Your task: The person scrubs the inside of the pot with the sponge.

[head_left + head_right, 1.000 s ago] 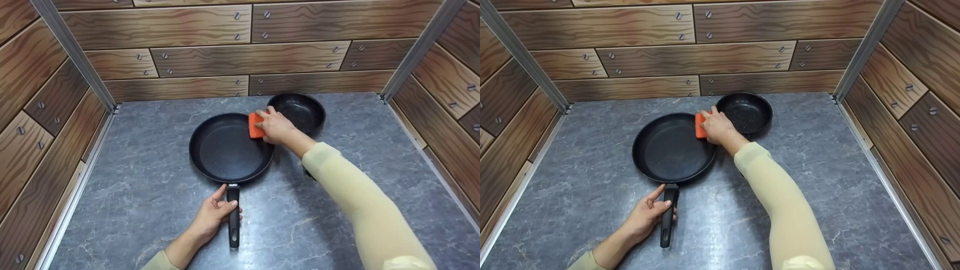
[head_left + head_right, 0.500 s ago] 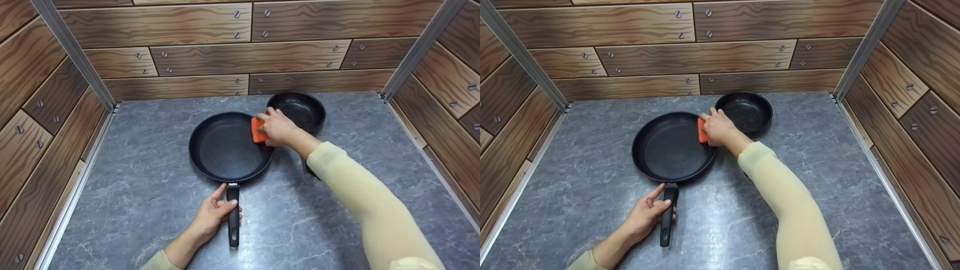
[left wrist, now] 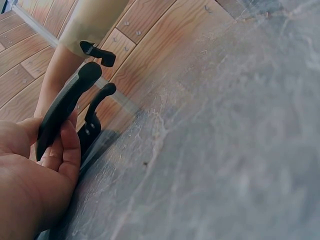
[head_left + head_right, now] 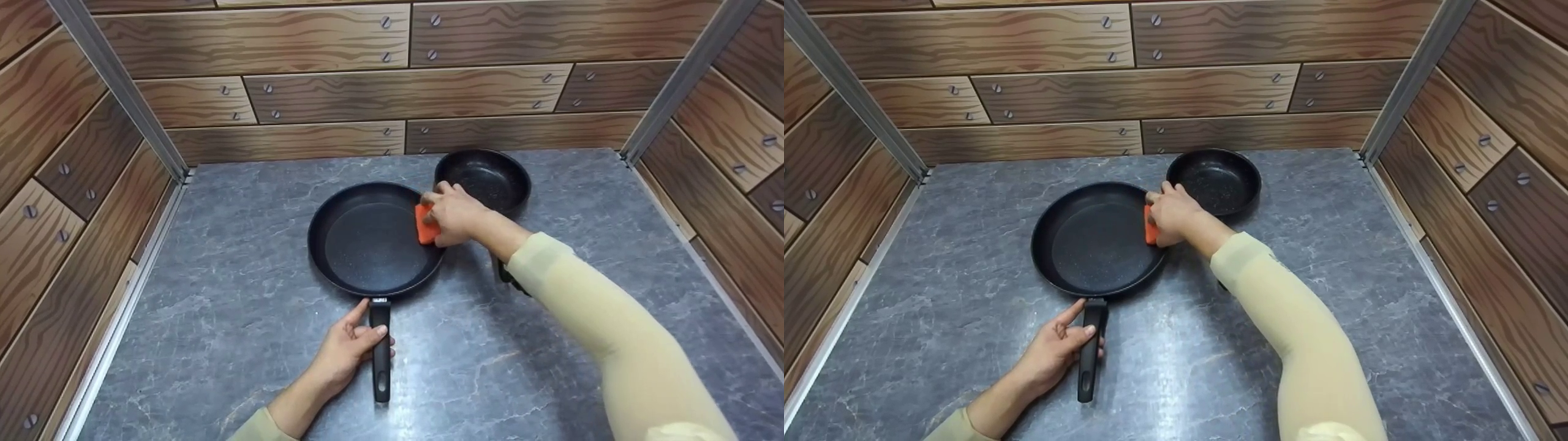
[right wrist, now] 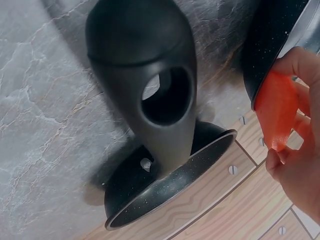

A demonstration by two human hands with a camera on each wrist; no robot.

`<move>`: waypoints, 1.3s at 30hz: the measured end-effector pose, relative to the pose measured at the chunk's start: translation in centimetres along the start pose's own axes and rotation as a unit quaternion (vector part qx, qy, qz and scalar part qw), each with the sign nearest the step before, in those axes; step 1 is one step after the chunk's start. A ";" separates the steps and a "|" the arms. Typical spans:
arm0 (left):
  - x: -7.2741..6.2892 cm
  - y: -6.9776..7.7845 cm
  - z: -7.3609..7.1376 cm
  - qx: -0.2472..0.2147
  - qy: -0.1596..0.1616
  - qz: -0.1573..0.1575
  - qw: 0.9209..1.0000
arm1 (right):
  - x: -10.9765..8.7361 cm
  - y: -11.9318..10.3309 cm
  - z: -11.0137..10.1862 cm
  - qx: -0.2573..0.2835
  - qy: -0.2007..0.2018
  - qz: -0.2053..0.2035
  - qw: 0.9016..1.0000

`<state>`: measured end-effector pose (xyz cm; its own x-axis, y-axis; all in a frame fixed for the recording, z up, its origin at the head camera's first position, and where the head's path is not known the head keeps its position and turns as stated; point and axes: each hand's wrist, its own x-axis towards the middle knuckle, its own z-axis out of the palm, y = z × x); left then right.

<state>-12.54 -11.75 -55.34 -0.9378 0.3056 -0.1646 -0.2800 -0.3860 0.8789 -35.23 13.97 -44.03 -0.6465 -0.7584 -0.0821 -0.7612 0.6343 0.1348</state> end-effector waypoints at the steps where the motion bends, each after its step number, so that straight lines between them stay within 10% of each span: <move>1: 0.0 0.0 0.0 0.000 0.000 0.000 1.000 | 0.0 -0.1 0.0 0.002 -0.003 0.000 1.000; 39: -0.1 0.1 0.0 -0.003 0.000 0.000 1.000 | -1.9 -1.8 -0.5 0.119 -0.050 -0.006 0.992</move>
<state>-12.48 -11.84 -55.27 -0.9381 0.3052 -0.1639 -0.2805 -0.3918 0.8763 -32.61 14.24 -43.62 -0.6300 -0.7549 -0.1821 -0.7513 0.6519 -0.1030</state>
